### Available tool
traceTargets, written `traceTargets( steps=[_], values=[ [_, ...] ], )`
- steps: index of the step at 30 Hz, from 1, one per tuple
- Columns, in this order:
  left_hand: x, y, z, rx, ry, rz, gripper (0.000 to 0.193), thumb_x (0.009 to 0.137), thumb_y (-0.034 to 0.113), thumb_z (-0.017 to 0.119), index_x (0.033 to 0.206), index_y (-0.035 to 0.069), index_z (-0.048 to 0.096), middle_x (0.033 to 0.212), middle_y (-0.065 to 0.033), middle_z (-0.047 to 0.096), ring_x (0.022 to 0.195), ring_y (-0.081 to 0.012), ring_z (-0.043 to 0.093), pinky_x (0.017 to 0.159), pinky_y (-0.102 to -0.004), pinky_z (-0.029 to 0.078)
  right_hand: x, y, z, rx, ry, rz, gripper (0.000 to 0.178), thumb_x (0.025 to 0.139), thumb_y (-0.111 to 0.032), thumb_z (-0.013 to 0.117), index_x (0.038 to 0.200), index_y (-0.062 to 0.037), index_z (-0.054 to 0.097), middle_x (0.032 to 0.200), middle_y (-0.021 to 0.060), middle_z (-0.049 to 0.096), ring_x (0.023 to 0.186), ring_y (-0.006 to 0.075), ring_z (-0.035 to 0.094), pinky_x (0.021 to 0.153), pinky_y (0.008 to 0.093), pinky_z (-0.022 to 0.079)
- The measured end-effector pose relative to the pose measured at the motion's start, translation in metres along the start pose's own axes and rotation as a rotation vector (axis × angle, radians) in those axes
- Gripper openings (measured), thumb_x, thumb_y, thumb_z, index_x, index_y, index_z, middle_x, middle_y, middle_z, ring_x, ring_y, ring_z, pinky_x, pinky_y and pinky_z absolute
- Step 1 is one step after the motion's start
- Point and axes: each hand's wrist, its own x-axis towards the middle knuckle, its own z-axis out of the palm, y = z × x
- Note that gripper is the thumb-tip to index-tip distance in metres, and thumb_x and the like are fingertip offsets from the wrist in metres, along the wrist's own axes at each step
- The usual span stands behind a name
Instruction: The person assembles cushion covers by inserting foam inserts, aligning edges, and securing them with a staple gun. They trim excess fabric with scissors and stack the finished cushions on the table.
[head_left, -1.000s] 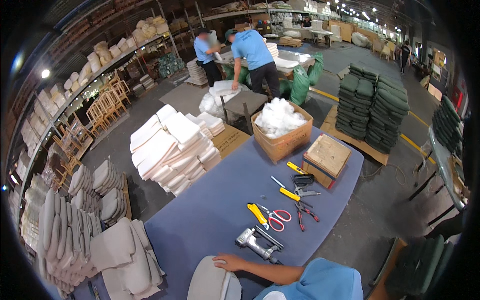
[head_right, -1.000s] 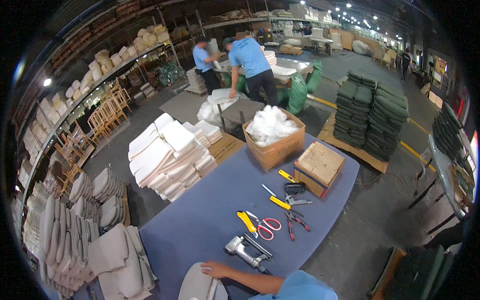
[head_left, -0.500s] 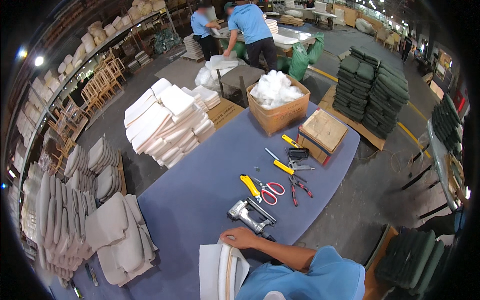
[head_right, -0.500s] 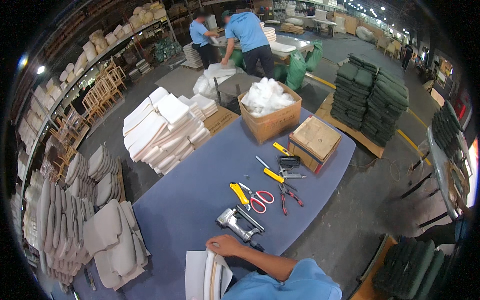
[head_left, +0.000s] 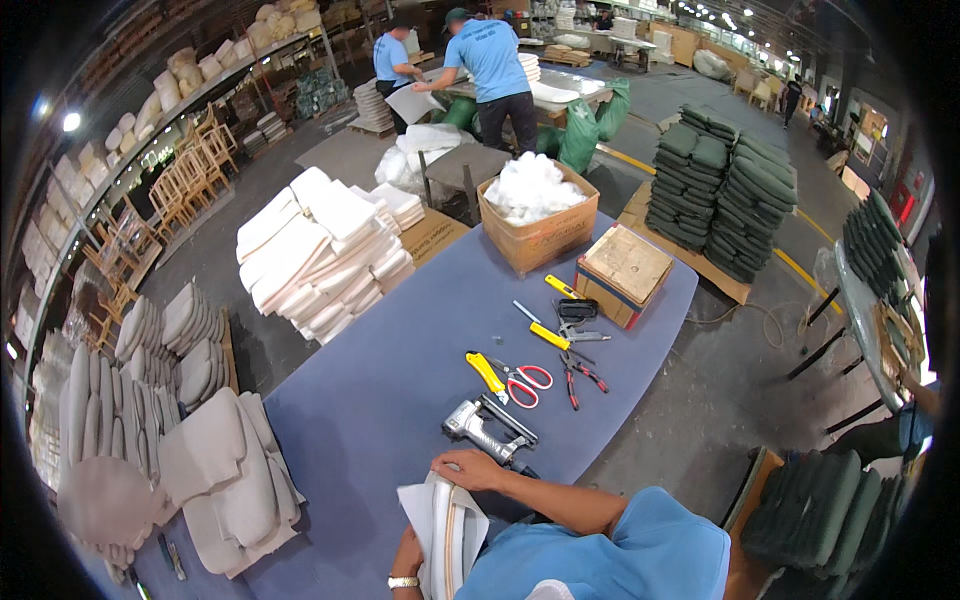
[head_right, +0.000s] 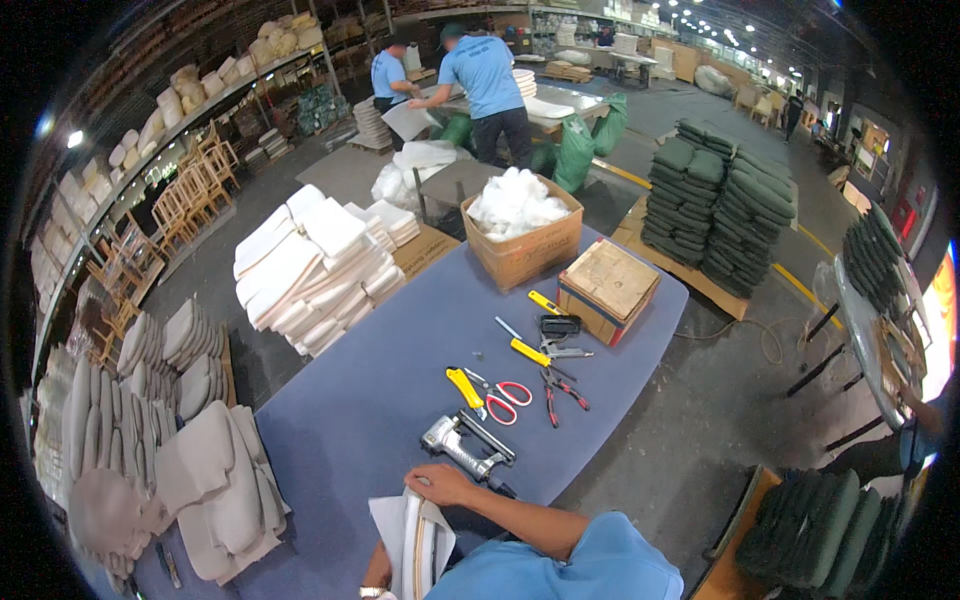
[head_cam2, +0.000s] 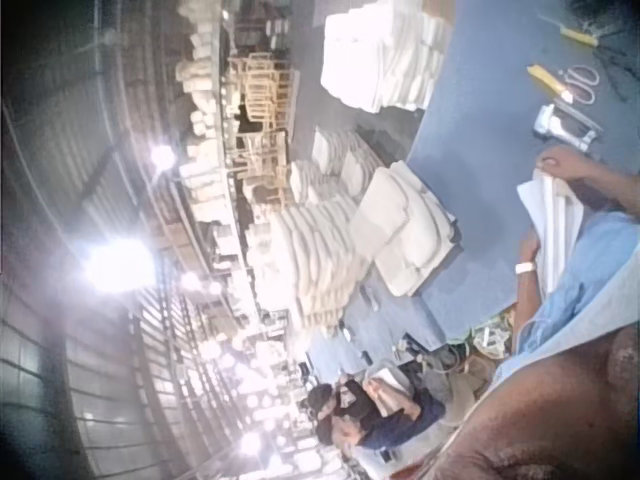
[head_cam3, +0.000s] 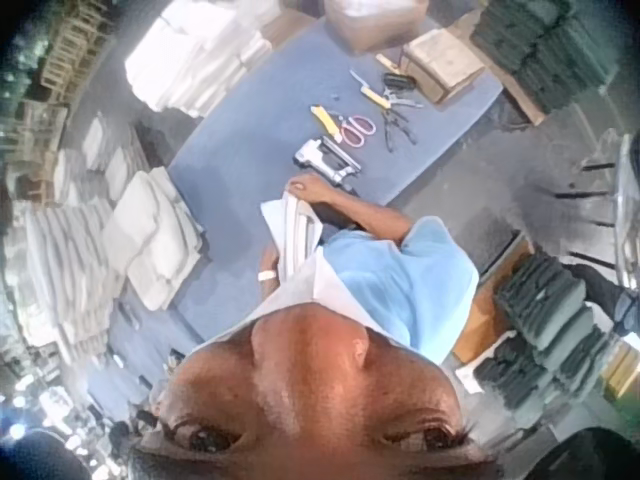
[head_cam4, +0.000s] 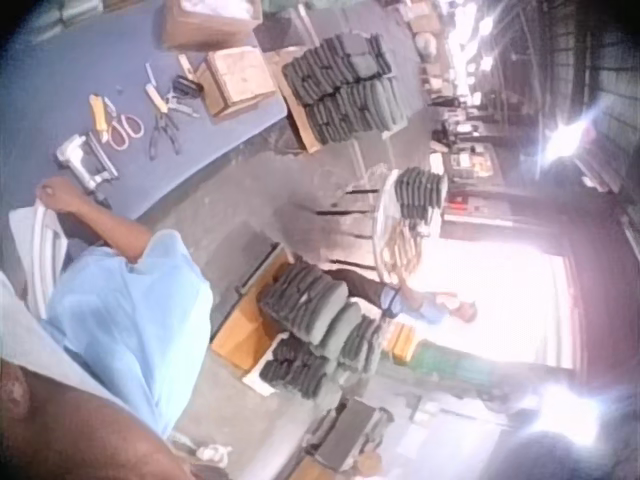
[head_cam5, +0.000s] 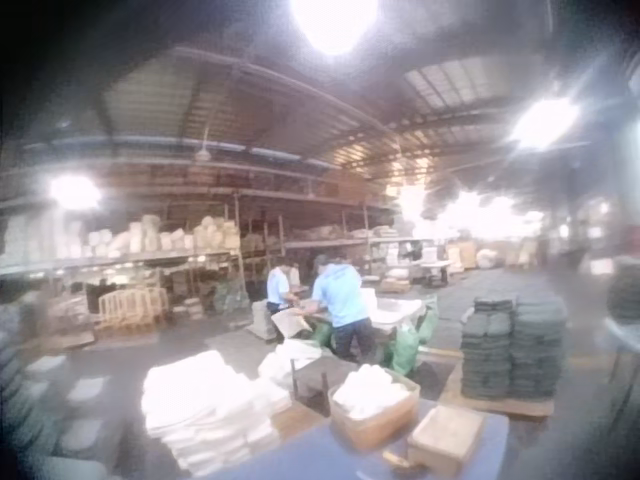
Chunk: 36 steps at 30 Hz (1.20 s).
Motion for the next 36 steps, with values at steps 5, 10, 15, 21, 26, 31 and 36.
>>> traceTargets(
  steps=[5,10,15,21,26,31,36],
  values=[
    [0.024,0.036,0.011,0.101,-0.095,0.145,0.072,0.102,0.041,0.055,0.158,0.001,0.034,0.159,-0.0173,0.042,0.147,-0.0270,0.039,0.121,-0.0369,0.030,-0.001,-0.013,0.006,0.062,0.076,0.072,0.043,0.101,-0.048,0.051,0.112,-0.0127,0.073,0.104,0.0167,0.074,0.098,0.0401,0.069,0.087,0.0479,0.054],
    [0.016,0.062,0.021,0.228,-0.099,0.280,0.085,0.094,0.039,0.071,0.159,0.002,0.030,0.160,-0.0183,0.041,0.146,-0.0286,0.041,0.119,-0.0374,0.033,0.003,-0.018,0.009,0.054,0.126,0.107,0.044,0.101,-0.049,0.051,0.108,-0.0116,0.074,0.101,0.0192,0.074,0.096,0.0402,0.070,0.085,0.0472,0.054],
    [0.006,0.068,0.017,0.367,-0.037,0.296,0.097,0.083,0.041,0.082,0.157,0.002,0.033,0.150,-0.0219,0.052,0.140,-0.0341,0.051,0.114,-0.0399,0.041,-0.003,-0.023,0.016,0.045,0.113,0.065,0.045,0.099,-0.047,0.058,0.118,-0.0092,0.072,0.115,0.0184,0.072,0.109,0.0373,0.068,0.092,0.0449,0.053],
    [-0.003,0.065,0.014,0.334,-0.041,0.221,0.056,0.101,0.028,0.062,0.150,0.005,0.048,0.139,-0.0200,0.063,0.131,-0.0310,0.059,0.107,-0.0376,0.046,-0.063,-0.056,-0.010,-0.024,0.188,-0.010,0.059,0.087,-0.027,0.076,0.139,-0.0085,0.058,0.150,0.0227,0.050,0.128,0.0380,0.059,0.101,0.0409,0.052],
    [-0.005,0.073,0.001,0.083,0.002,0.147,0.047,0.106,0.023,0.053,0.148,0.002,0.050,0.141,-0.0173,0.063,0.130,-0.0240,0.058,0.108,-0.0346,0.044,-0.074,-0.072,-0.013,0.013,0.097,0.029,0.049,0.081,-0.007,0.066,0.129,-0.0095,0.060,0.154,0.0206,0.045,0.122,0.0363,0.061,0.095,0.0397,0.054],
    [0.005,0.079,0.004,0.162,0.047,0.240,0.053,0.100,0.015,0.062,0.149,0.001,0.048,0.145,-0.0184,0.058,0.133,-0.0271,0.056,0.112,-0.0347,0.042,-0.070,-0.061,-0.012,0.067,0.148,0.027,0.036,0.081,0.002,0.064,0.116,-0.0032,0.061,0.152,0.0205,0.048,0.112,0.0294,0.068,0.091,0.0358,0.058],
    [-0.009,0.101,0.026,0.535,-0.059,0.365,0.078,0.086,0.011,0.074,0.155,0.003,0.038,0.154,-0.0228,0.047,0.141,-0.0364,0.048,0.116,-0.0389,0.039,-0.071,-0.068,-0.014,0.039,0.171,0.031,0.037,0.079,-0.003,0.066,0.115,-0.0078,0.060,0.150,0.0203,0.049,0.103,0.0326,0.068,0.086,0.0389,0.056]
  ],
)
